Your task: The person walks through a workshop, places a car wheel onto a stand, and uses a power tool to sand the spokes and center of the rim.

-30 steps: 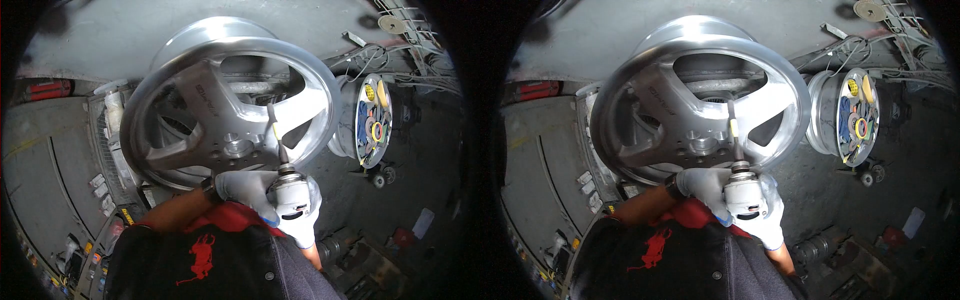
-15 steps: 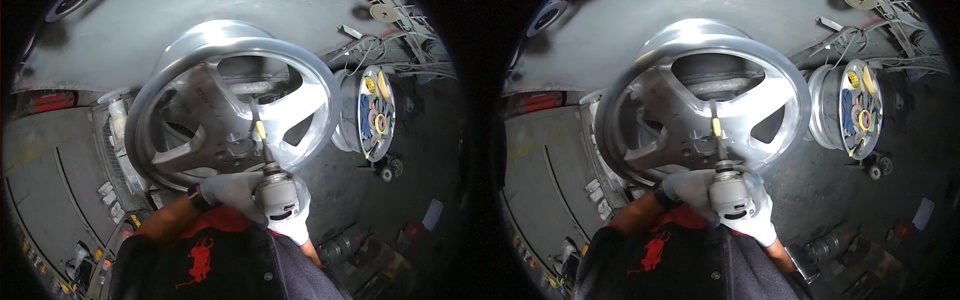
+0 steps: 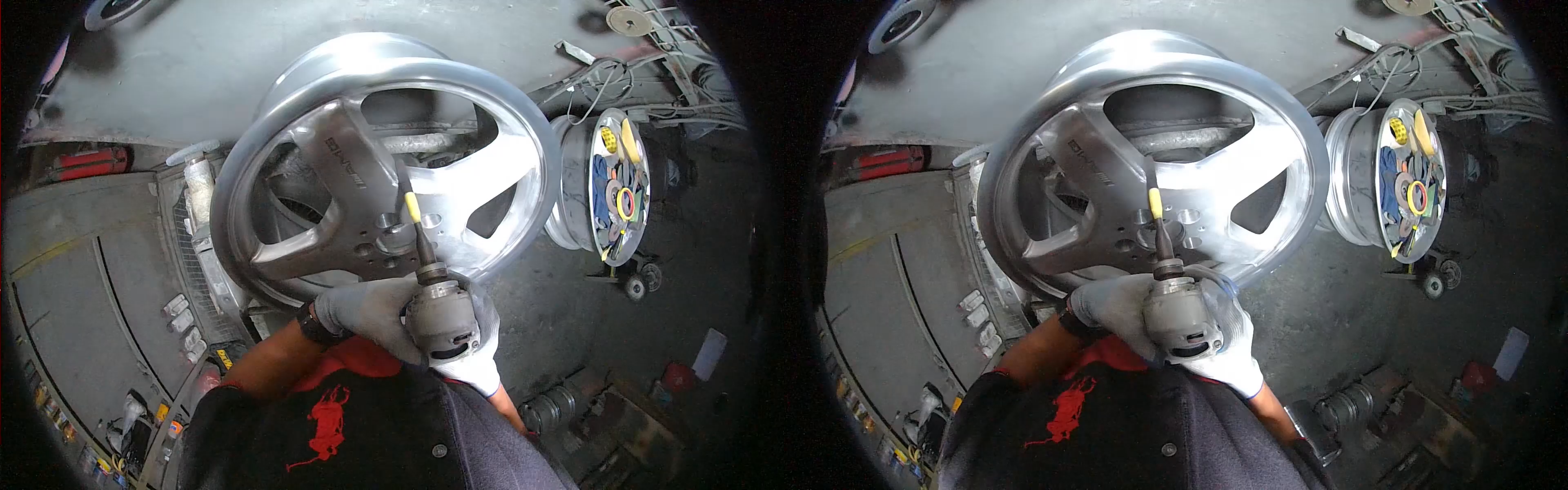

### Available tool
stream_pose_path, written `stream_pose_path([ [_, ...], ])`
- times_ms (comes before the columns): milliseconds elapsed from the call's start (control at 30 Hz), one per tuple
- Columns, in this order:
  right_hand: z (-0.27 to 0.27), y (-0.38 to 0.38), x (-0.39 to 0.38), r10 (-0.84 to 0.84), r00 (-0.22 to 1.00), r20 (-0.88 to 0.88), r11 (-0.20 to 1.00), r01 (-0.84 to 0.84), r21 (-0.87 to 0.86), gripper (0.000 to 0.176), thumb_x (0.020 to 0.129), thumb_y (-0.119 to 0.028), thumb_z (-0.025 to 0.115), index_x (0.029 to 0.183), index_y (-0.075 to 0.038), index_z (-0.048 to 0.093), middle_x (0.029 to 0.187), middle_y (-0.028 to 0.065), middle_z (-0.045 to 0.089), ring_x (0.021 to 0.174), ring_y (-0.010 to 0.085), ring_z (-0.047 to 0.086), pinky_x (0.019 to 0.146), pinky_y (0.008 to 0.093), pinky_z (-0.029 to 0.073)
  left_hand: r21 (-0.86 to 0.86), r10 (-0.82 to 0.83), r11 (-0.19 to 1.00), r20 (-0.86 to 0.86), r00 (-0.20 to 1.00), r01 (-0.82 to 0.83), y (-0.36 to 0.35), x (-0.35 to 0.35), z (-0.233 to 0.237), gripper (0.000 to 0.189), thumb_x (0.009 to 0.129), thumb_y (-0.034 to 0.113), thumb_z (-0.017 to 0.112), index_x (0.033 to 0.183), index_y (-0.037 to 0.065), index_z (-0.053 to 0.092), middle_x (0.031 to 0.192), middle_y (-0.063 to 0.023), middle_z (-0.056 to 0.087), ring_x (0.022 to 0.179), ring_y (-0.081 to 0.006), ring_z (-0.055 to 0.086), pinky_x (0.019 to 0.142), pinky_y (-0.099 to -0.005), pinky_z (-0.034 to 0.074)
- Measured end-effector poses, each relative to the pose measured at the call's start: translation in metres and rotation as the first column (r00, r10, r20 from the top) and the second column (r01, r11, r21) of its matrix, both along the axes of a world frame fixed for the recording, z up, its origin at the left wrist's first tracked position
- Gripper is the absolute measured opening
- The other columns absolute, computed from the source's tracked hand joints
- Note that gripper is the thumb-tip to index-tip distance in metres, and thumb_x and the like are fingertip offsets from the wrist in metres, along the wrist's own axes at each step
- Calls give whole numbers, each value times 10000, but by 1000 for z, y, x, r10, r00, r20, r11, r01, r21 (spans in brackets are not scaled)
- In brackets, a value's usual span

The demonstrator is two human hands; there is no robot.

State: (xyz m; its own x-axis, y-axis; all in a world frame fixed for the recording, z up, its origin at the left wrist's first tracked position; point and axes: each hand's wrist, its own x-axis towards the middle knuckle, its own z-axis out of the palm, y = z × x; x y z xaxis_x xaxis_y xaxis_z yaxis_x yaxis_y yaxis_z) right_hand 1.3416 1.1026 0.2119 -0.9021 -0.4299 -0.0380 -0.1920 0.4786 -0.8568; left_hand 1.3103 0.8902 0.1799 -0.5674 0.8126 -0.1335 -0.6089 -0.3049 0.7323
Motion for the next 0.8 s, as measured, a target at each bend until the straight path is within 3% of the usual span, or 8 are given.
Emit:
stream_pose_path([
  [133,-5,3,11,-90,996,-21,996,90,3,790,624,-349,897,1255,-10,564,1223,213,630,1095,373,652,921,437,538,-24,-110,994,-57,992,109,10,-7,-2,856,595,44,903,1350,31,500,1214,-62,647,1101,-151,591,1001,-342,482],
  [200,5,1,12,-231,967,-109,968,239,71,736,628,-352,893,1216,-29,592,1202,182,646,1069,343,665,917,424,540,62,-150,987,62,987,146,23,-8,-7,865,593,33,904,1355,38,496,1189,-48,652,1094,-139,591,983,-333,490],
  [300,10,10,5,-123,983,-136,977,144,159,718,617,-362,899,1195,-48,612,1181,158,657,1046,321,672,904,414,547,169,-145,976,41,989,136,42,-6,-23,825,590,17,899,1327,41,528,1153,-38,663,1068,-132,601,957,-329,503],
  [333,11,8,8,-212,975,-69,971,218,99,693,612,-358,901,1174,-55,631,1175,163,656,1032,328,674,897,411,549,200,-124,975,114,986,100,41,-6,-20,759,589,6,891,1279,38,574,1146,-42,668,1062,-132,605,952,-335,507],
  [433,9,2,5,-122,992,-5,989,122,88,687,611,-361,902,1163,-49,638,1192,171,651,1042,334,670,909,413,544,165,-179,976,239,954,142,22,-8,-3,785,579,0,894,1291,31,565,1160,-47,664,1075,-136,601,960,-339,504],
  [600,-8,-6,14,-98,984,148,990,111,-87,771,579,-294,914,1212,7,592,1252,235,611,1136,408,617,979,464,498,62,-97,994,53,994,94,-2,-1,1,783,589,11,895,1297,29,560,1171,-51,666,1062,-146,610,960,-345,506],
  [667,-7,-10,10,-91,990,112,990,102,-95,768,582,-290,911,1213,9,590,1249,233,613,1133,404,619,977,459,500,37,-80,996,-35,996,81,-3,-1,2,761,596,20,896,1284,30,572,1172,-51,668,1054,-149,615,961,-346,506],
  [800,-2,-9,8,-101,994,-30,991,99,-87,749,595,-288,903,1211,0,589,1231,225,622,1128,396,623,961,445,510,81,-64,995,42,997,61,6,4,-6,777,619,45,901,1308,39,542,1189,-44,645,1097,-139,579,984,-332,481],
])
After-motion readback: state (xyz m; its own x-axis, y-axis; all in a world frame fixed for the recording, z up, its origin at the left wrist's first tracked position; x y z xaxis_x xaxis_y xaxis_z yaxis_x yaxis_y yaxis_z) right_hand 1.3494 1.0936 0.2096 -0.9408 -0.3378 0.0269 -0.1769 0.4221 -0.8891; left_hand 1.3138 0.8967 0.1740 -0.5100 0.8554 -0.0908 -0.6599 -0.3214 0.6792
